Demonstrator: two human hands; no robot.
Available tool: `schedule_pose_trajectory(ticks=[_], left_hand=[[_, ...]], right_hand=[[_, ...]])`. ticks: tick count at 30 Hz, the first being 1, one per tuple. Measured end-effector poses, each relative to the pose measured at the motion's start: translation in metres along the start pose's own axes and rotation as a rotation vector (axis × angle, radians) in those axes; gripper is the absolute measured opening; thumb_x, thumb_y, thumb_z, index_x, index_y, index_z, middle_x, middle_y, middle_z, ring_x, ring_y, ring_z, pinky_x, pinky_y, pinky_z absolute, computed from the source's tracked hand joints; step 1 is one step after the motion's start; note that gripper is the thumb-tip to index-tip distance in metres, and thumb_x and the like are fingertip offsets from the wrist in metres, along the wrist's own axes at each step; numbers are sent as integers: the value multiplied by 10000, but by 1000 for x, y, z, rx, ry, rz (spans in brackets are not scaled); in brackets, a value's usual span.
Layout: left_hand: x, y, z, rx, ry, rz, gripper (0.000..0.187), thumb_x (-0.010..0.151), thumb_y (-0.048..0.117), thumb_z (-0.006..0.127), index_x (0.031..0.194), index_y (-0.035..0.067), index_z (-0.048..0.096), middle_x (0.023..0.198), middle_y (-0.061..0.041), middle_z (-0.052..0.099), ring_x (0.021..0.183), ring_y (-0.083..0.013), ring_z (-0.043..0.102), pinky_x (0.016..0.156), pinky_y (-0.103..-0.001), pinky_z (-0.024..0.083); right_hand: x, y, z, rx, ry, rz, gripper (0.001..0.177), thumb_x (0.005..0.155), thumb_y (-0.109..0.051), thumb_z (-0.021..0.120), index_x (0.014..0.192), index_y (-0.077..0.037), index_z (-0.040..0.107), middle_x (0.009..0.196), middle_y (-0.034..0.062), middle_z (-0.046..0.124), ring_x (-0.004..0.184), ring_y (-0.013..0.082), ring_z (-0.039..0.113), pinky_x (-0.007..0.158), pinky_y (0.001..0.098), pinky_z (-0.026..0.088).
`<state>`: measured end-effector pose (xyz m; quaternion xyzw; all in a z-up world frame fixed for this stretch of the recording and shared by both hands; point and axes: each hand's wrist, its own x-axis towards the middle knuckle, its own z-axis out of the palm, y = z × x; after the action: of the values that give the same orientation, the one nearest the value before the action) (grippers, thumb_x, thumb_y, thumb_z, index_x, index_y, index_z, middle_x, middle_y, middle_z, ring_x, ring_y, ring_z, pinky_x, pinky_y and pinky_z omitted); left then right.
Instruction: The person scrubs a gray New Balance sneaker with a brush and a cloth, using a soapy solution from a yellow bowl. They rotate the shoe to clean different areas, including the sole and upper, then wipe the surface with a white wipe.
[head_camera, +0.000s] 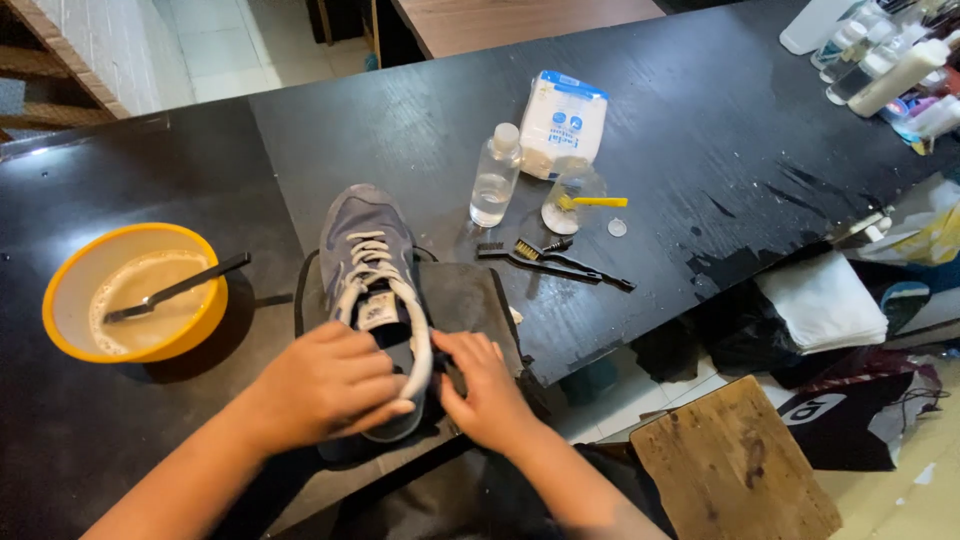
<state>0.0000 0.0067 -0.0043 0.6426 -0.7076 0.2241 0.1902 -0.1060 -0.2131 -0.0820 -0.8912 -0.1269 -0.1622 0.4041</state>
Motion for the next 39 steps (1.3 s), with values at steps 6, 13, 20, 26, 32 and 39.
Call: schedule_pose_trajectory(ticks=[6, 13, 20, 26, 32, 39], left_hand=[[-41, 32, 3, 13, 61, -508, 255, 917, 478, 646, 1056, 278, 720, 965, 47, 645, 1008, -198, 634, 905, -406, 379], [-69, 90, 39, 131, 292, -828, 693, 866, 421, 765, 1430, 187, 437, 1410, -122, 529, 1351, -347, 537, 1073, -473, 442], [11, 119, 55, -19, 135, -391, 407, 975, 279, 614, 1372, 191, 600, 1378, -77, 606, 1282, -338, 588, 1043, -493, 493], [92, 81, 122, -321, 134, -750, 460, 920, 295, 645, 1356, 172, 569, 1373, -118, 562, 1292, -340, 531, 1009, -462, 431], [137, 26, 160, -210, -52, -963, 544, 872, 301, 718, 1383, 189, 567, 1347, -100, 551, 1303, -360, 530, 907, -480, 478], [150, 16, 169, -232, -127, -1015, 536, 918, 306, 676, 1417, 166, 538, 1376, -114, 516, 1350, -376, 490, 943, -484, 460]], right_hand=[[-10, 5, 6, -180, -111, -59, 345, 948, -201, 591, 1266, -68, 602, 1170, 103, 631, 1101, 327, 533, 878, 457, 384], [-11, 11, -11, -6, 116, -41, 247, 966, -149, 631, 1211, -126, 659, 1168, 77, 617, 1118, 291, 561, 973, 440, 430], [-3, 20, -63, -97, -133, -42, 280, 983, -190, 581, 1255, -194, 651, 1125, 40, 638, 1064, 262, 594, 928, 441, 376], [-11, 59, -104, -134, 161, 9, 357, 810, -72, 609, 1112, -206, 746, 1068, -20, 726, 1022, 211, 645, 961, 403, 372], [39, 104, -159, -45, 556, 290, 518, 917, -70, 751, 1382, -126, 530, 1445, 200, 399, 1269, 466, 514, 967, 533, 526], [79, 145, -148, -77, 405, 310, 209, 941, -141, 762, 1034, -97, 581, 1346, 150, 518, 1180, 472, 625, 883, 504, 597]])
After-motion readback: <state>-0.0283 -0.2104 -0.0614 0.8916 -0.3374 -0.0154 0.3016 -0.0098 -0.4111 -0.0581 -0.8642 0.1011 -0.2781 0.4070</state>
